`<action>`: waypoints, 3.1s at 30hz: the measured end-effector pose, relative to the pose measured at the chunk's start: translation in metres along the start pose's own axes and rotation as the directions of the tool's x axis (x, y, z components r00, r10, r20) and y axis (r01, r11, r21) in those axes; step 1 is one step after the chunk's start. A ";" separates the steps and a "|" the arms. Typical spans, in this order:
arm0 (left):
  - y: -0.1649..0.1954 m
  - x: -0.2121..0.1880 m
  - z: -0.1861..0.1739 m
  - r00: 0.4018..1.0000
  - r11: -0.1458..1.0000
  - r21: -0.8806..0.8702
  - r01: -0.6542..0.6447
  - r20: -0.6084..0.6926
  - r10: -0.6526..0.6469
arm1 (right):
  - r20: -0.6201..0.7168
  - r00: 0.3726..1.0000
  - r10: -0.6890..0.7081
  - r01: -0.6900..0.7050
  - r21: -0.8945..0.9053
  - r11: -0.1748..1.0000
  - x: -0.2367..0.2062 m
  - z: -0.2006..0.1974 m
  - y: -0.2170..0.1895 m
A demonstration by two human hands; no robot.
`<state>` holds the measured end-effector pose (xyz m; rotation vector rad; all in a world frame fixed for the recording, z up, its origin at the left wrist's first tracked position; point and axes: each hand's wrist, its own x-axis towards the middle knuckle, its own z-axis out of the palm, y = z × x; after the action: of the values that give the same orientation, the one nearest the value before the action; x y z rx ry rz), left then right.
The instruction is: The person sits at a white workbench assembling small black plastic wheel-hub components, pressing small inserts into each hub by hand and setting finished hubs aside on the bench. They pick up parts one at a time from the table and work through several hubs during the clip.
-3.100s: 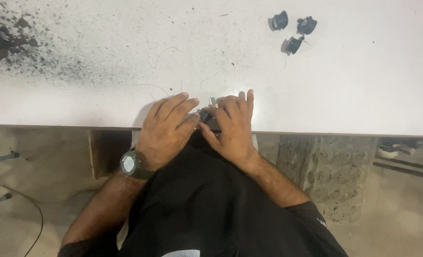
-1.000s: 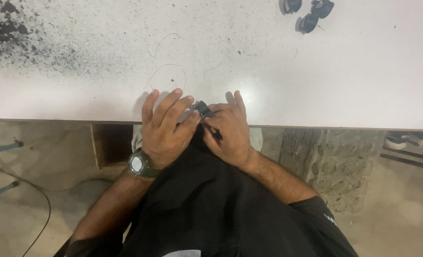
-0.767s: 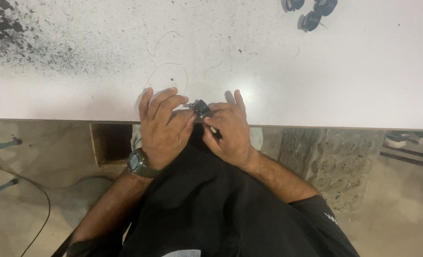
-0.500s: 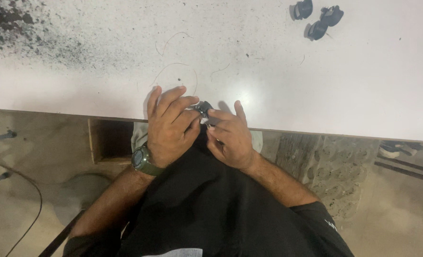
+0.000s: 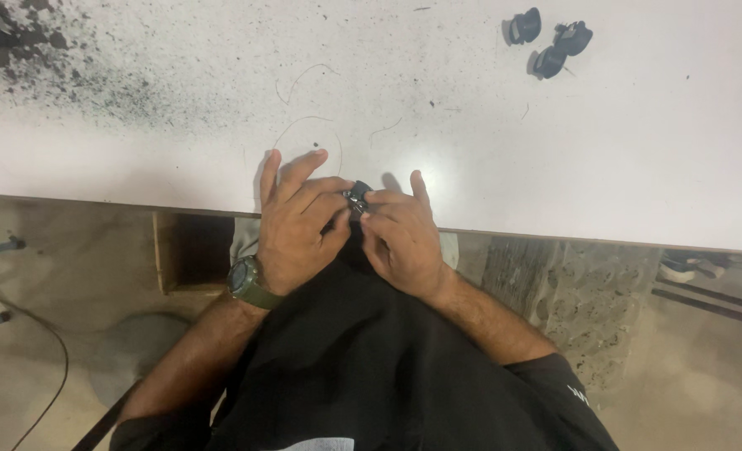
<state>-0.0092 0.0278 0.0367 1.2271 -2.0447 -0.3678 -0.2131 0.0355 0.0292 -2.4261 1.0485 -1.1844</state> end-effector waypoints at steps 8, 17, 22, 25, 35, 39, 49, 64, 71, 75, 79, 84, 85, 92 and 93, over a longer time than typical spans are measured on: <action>-0.002 0.010 -0.014 0.999 0.996 0.079 -0.038 0.031 0.035 | 0.060 0.982 0.177 -0.165 -0.168 0.972 0.017 -0.021 0.003; 0.005 0.013 -0.029 0.994 0.997 0.011 -0.072 0.086 0.071 | 0.146 0.973 0.179 -0.149 -0.198 0.969 0.019 -0.014 0.006; 0.003 0.011 -0.026 0.975 0.963 0.161 -0.215 0.095 0.202 | 0.118 0.973 0.196 -0.176 -0.164 0.971 0.016 -0.015 0.007; 0.002 0.008 -0.022 0.955 0.933 0.209 -0.293 0.105 0.277 | 0.112 0.974 0.197 -0.174 -0.185 0.967 0.016 -0.015 0.007; -0.001 0.008 -0.020 0.956 0.931 0.223 -0.290 0.106 0.273 | 0.111 0.974 0.196 -0.176 -0.162 0.971 0.015 -0.015 0.009; 0.007 0.011 -0.021 0.931 0.889 0.278 -0.365 0.127 0.342 | 0.147 0.972 0.185 -0.165 -0.135 0.977 0.016 -0.018 0.008; 0.015 0.030 -0.030 0.993 0.975 -0.199 0.096 0.093 -0.079 | 0.217 0.962 0.167 -0.138 -0.141 0.980 0.023 -0.029 0.008; 0.017 0.009 -0.004 0.988 0.976 -0.161 0.147 -0.022 -0.153 | -0.052 0.996 0.074 -0.071 0.048 0.996 -0.009 0.001 -0.003; 0.011 0.000 0.008 0.984 0.965 -0.206 0.162 -0.043 -0.174 | -0.024 0.996 0.084 -0.083 0.012 0.996 -0.010 0.002 -0.004; 0.012 0.001 0.007 0.987 0.966 -0.217 0.138 -0.055 -0.154 | -0.022 0.998 0.065 -0.065 -0.002 0.998 -0.009 0.002 -0.005; 0.010 0.000 0.007 0.985 0.962 -0.226 0.155 -0.038 -0.168 | -0.018 0.997 0.072 -0.072 -0.012 0.997 -0.008 0.002 -0.006; 0.010 -0.005 0.016 0.984 0.965 -0.240 0.104 -0.116 -0.135 | -0.008 0.997 0.081 -0.081 -0.024 0.996 -0.010 -0.001 -0.005; 0.011 -0.003 0.016 0.988 0.960 -0.260 0.104 -0.086 -0.130 | 0.000 0.997 0.074 -0.074 -0.018 0.997 -0.009 -0.002 -0.004; -0.039 0.027 -0.070 0.957 0.962 0.206 0.180 -0.264 -0.122 | -0.160 0.975 0.158 -0.191 -0.224 0.956 0.016 -0.036 0.025; -0.064 0.032 -0.095 0.948 0.908 0.364 0.205 -0.304 -0.092 | -0.191 0.959 0.212 -0.248 -0.196 0.949 0.016 -0.044 0.029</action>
<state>0.0898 -0.0210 0.0814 1.5834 -1.8306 0.1558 -0.2547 0.0074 0.0518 -2.3043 1.5422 -1.2670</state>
